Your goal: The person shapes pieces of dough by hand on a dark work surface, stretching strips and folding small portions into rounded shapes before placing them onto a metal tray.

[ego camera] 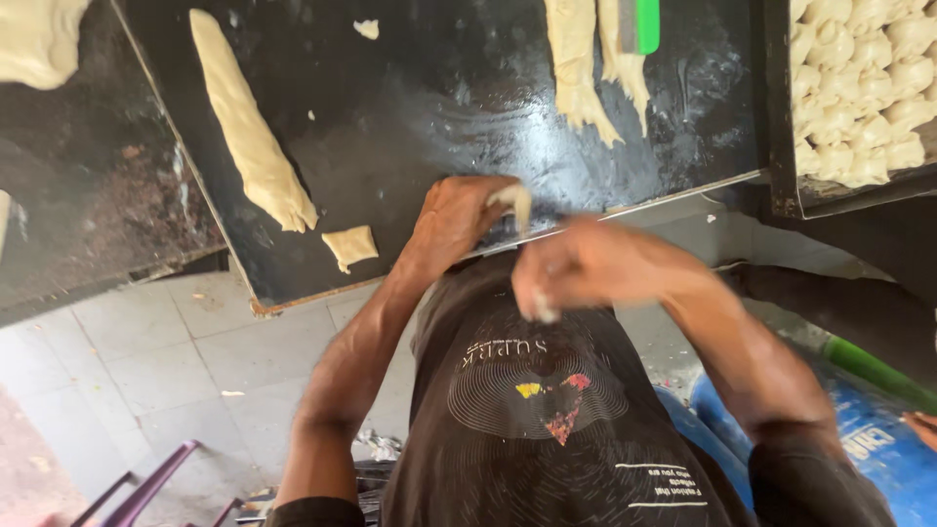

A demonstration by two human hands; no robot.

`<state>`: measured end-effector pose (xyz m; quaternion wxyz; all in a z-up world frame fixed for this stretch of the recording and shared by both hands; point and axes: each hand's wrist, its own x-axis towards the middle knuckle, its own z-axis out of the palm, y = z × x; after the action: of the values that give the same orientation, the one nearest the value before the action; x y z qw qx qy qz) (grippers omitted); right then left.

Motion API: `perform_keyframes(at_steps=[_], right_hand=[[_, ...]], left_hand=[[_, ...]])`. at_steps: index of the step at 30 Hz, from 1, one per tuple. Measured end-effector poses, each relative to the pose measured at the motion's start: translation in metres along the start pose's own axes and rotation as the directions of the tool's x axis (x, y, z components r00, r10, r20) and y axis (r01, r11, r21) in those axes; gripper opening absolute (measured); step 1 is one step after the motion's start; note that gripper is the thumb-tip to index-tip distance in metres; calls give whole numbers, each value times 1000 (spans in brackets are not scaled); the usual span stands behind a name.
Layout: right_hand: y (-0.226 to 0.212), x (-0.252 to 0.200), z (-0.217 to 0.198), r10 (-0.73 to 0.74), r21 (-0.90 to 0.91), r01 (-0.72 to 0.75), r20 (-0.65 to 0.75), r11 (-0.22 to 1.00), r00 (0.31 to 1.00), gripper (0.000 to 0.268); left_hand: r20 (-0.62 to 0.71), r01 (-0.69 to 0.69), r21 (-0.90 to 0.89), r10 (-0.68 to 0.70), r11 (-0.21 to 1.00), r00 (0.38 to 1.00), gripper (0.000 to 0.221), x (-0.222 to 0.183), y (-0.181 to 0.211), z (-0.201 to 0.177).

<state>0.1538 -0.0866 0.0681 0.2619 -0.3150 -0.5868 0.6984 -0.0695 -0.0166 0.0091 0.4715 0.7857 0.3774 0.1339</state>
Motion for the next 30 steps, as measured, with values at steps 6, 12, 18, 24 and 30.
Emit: perform_keyframes(at_steps=[6, 12, 18, 24, 30], right_hand=[[-12, -29, -60, 106, -155, -243, -593, 958, 798, 51], [34, -58, -35, -353, -720, -284, -595, 633, 722, 38], [58, -114, -53, -475, -651, -242, -716, 719, 512, 26], [71, -186, -114, 221, 347, 415, -921, 841, 321, 17], [22, -330, -146, -166, -204, 61, -909, 977, -382, 26]], left_hand=[[100, 59, -471, -13, 880, 995, 39, 34, 6, 17], [199, 172, -575, -68, 800, 978, 36, 81, 23, 70], [497, 481, -510, -212, 713, 841, 34, 129, 80, 103], [200, -52, -405, 144, 913, 969, 32, 162, 122, 99], [-149, 118, 205, -88, 972, 985, 23, 126, 83, 35]])
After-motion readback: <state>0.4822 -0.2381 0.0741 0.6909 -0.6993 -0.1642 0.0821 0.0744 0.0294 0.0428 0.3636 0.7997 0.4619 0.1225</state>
